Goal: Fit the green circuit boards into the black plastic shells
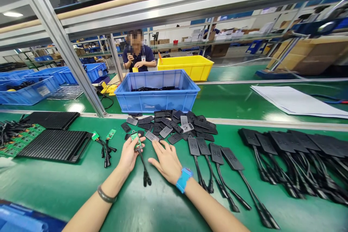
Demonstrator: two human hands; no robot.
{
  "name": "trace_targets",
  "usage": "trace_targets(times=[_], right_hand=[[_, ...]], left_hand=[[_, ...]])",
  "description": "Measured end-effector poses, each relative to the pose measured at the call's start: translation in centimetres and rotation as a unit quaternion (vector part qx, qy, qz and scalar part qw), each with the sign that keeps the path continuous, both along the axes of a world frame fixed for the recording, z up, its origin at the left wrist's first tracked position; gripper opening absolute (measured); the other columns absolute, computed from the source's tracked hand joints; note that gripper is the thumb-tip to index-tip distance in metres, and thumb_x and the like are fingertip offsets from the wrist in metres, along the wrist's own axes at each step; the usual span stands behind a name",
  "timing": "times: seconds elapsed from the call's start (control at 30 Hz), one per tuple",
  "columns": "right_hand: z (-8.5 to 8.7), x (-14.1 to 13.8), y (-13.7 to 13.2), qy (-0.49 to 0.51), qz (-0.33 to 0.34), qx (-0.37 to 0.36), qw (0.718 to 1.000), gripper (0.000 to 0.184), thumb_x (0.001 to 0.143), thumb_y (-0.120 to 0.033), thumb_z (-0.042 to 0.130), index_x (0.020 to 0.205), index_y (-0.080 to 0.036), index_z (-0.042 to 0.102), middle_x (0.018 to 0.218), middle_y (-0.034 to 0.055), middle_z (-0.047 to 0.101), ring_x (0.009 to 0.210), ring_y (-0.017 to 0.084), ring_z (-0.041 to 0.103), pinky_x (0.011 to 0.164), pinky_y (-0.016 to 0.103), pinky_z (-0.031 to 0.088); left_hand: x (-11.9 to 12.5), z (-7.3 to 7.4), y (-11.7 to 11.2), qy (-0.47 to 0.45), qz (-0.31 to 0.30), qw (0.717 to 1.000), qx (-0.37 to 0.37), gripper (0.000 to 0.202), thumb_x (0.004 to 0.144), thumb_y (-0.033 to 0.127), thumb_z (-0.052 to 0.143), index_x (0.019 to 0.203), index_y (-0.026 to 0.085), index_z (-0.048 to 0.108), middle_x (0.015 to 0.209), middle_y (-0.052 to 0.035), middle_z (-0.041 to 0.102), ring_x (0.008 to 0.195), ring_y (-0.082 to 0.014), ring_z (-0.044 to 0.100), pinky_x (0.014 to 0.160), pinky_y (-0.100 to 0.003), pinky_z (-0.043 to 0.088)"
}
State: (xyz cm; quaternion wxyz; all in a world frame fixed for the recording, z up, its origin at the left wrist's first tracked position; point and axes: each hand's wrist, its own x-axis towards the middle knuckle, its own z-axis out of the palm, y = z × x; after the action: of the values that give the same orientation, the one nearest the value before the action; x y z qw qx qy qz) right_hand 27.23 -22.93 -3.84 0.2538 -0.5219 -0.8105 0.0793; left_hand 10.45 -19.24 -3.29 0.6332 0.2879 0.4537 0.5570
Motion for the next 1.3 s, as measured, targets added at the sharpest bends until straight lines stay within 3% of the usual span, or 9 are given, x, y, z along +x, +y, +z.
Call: trace_targets(times=[0.13, 0.33, 0.43, 0.53, 0.6, 0.7, 0.83, 1.1, 1.3], right_hand=[[-0.2, 0.2, -0.2, -0.044, -0.012, 0.016, 0.999, 0.027, 0.092, -0.032, 0.053, 0.114, -0.019, 0.062, 0.109, 0.012, 0.066, 0.1, 0.028, 0.054, 0.085, 0.045, 0.042], [-0.7, 0.4, 0.6, -0.038, -0.011, 0.04, 0.998, 0.032, 0.087, -0.02, 0.059, 0.118, -0.02, 0.059, 0.104, 0.0103, 0.063, 0.093, 0.026, 0.056, 0.078, 0.039, 0.05], [-0.9, 0.4, 0.6, -0.027, -0.002, 0.041, 0.999, 0.033, 0.086, -0.014, 0.055, 0.118, -0.021, 0.059, 0.094, 0.0084, 0.063, 0.087, 0.025, 0.056, 0.074, 0.037, 0.051], [-0.5, 0.7, 0.4, 0.086, -0.023, 0.046, 0.995, 0.029, 0.092, -0.018, 0.045, 0.116, -0.022, 0.06, 0.092, 0.0078, 0.061, 0.085, 0.022, 0.058, 0.072, 0.034, 0.05], [-0.1, 1.0, 0.3, 0.218, -0.048, 0.023, 0.975, 0.025, 0.094, -0.024, 0.043, 0.112, -0.021, 0.059, 0.091, 0.0064, 0.061, 0.078, 0.019, 0.059, 0.07, 0.031, 0.05], [0.2, 1.1, 0.3, 0.411, -0.065, -0.054, 0.908, 0.025, 0.093, -0.033, 0.047, 0.113, -0.02, 0.054, 0.082, 0.0024, 0.059, 0.067, 0.015, 0.058, 0.06, 0.026, 0.048], [0.0, 0.9, 0.5, 0.516, -0.024, -0.138, 0.845, 0.029, 0.087, -0.037, 0.055, 0.109, -0.02, 0.05, 0.071, -0.0022, 0.055, 0.062, 0.013, 0.057, 0.052, 0.023, 0.045], [0.5, 1.1, 0.5, 0.516, -0.013, -0.189, 0.835, 0.034, 0.082, -0.043, 0.06, 0.105, -0.018, 0.056, 0.067, -0.0011, 0.058, 0.06, 0.014, 0.06, 0.049, 0.023, 0.046], [0.0, 0.8, 0.4, 0.505, -0.025, -0.183, 0.843, 0.036, 0.078, -0.04, 0.064, 0.107, -0.02, 0.057, 0.079, -0.0024, 0.054, 0.056, 0.011, 0.061, 0.05, 0.022, 0.049]], left_hand=[[-0.4, -0.2, 0.2, -0.013, 0.002, 1.0, -0.007, 0.043, 0.071, 0.03, 0.075, 0.107, 0.011, 0.061, 0.092, -0.0113, 0.071, 0.062, -0.0102, 0.06, 0.053, -0.02, 0.044], [0.2, 0.2, -0.5, -0.003, -0.091, 0.996, 0.012, 0.06, 0.057, 0.009, 0.08, 0.113, 0.014, 0.061, 0.091, -0.0066, 0.071, 0.077, -0.0126, 0.063, 0.071, -0.022, 0.046], [0.3, 0.4, -0.9, 0.033, -0.11, 0.993, 0.012, 0.058, 0.059, 0.014, 0.082, 0.112, 0.015, 0.061, 0.092, -0.0075, 0.071, 0.078, -0.0148, 0.065, 0.071, -0.024, 0.047], [0.3, 0.5, -1.2, 0.06, -0.126, 0.99, 0.018, 0.058, 0.063, 0.022, 0.081, 0.116, 0.018, 0.058, 0.099, -0.0089, 0.069, 0.076, -0.0167, 0.067, 0.067, -0.027, 0.05], [0.4, 0.5, -1.4, 0.065, -0.147, 0.987, 0.031, 0.059, 0.066, 0.026, 0.08, 0.119, 0.019, 0.055, 0.099, -0.0091, 0.069, 0.071, -0.0153, 0.067, 0.065, -0.027, 0.051], [0.8, 0.5, -1.8, 0.068, -0.196, 0.977, 0.056, 0.057, 0.065, 0.024, 0.081, 0.117, 0.016, 0.058, 0.094, -0.0087, 0.07, 0.07, -0.0142, 0.065, 0.063, -0.024, 0.049], [1.2, 0.4, -2.3, 0.059, -0.273, 0.958, 0.062, 0.051, 0.059, 0.02, 0.084, 0.106, 0.014, 0.064, 0.097, -0.0108, 0.071, 0.074, -0.0156, 0.066, 0.068, -0.025, 0.049], [1.4, -0.1, -2.5, 0.08, -0.297, 0.948, 0.086, 0.055, 0.06, 0.022, 0.084, 0.111, 0.015, 0.065, 0.106, -0.0125, 0.07, 0.096, -0.0222, 0.066, 0.082, -0.029, 0.048], [1.7, -0.2, -2.7, 0.119, -0.292, 0.944, 0.101, 0.046, 0.068, 0.026, 0.078, 0.11, 0.015, 0.064, 0.094, -0.0095, 0.07, 0.069, -0.0145, 0.063, 0.059, -0.022, 0.048]])
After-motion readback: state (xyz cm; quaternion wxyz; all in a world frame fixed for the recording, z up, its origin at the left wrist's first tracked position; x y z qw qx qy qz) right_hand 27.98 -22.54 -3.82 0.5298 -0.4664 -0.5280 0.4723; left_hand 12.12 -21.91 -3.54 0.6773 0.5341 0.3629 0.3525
